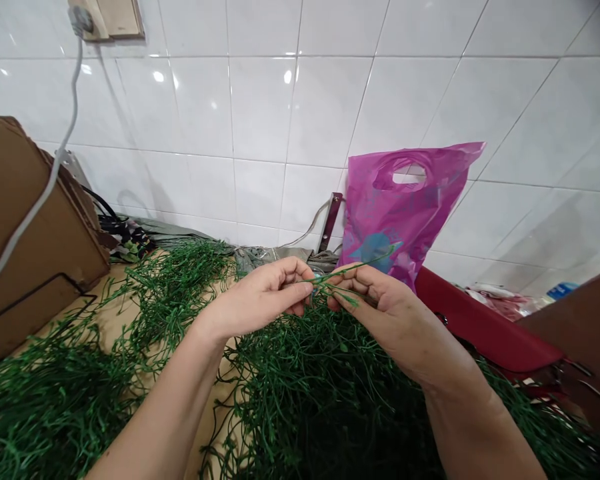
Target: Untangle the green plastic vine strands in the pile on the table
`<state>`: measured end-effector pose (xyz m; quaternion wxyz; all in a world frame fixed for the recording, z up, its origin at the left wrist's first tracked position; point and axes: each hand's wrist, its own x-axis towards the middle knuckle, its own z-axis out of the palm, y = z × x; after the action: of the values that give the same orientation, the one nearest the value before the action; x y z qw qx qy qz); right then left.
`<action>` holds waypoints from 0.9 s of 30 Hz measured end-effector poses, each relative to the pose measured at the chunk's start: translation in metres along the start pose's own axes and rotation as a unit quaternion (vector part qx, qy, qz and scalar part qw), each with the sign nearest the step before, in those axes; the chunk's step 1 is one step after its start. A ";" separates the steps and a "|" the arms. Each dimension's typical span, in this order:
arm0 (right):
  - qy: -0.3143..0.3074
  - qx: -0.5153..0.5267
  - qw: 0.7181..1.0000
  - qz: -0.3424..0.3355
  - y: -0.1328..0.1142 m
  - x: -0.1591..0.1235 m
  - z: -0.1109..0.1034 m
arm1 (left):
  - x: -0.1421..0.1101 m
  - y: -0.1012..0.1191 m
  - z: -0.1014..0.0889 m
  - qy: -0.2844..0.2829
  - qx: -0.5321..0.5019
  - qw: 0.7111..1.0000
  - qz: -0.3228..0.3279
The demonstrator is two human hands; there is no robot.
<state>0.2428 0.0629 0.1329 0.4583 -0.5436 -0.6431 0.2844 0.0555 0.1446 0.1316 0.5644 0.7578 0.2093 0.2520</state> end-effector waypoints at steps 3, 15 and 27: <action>-0.028 0.020 0.999 0.017 0.002 -0.001 -0.005 | -0.001 0.002 -0.001 0.006 0.019 1.000 -0.013; -0.039 0.069 0.997 0.002 0.008 0.000 -0.007 | 0.001 -0.001 -0.005 0.007 0.048 0.999 -0.008; -0.028 0.028 0.999 0.024 0.007 0.003 0.004 | -0.002 0.001 0.002 0.030 0.126 0.991 -0.018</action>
<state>0.2423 0.0681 0.1261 0.4483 -0.5377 -0.6345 0.3277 0.0550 0.1416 0.1319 0.4622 0.8111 0.2696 0.2363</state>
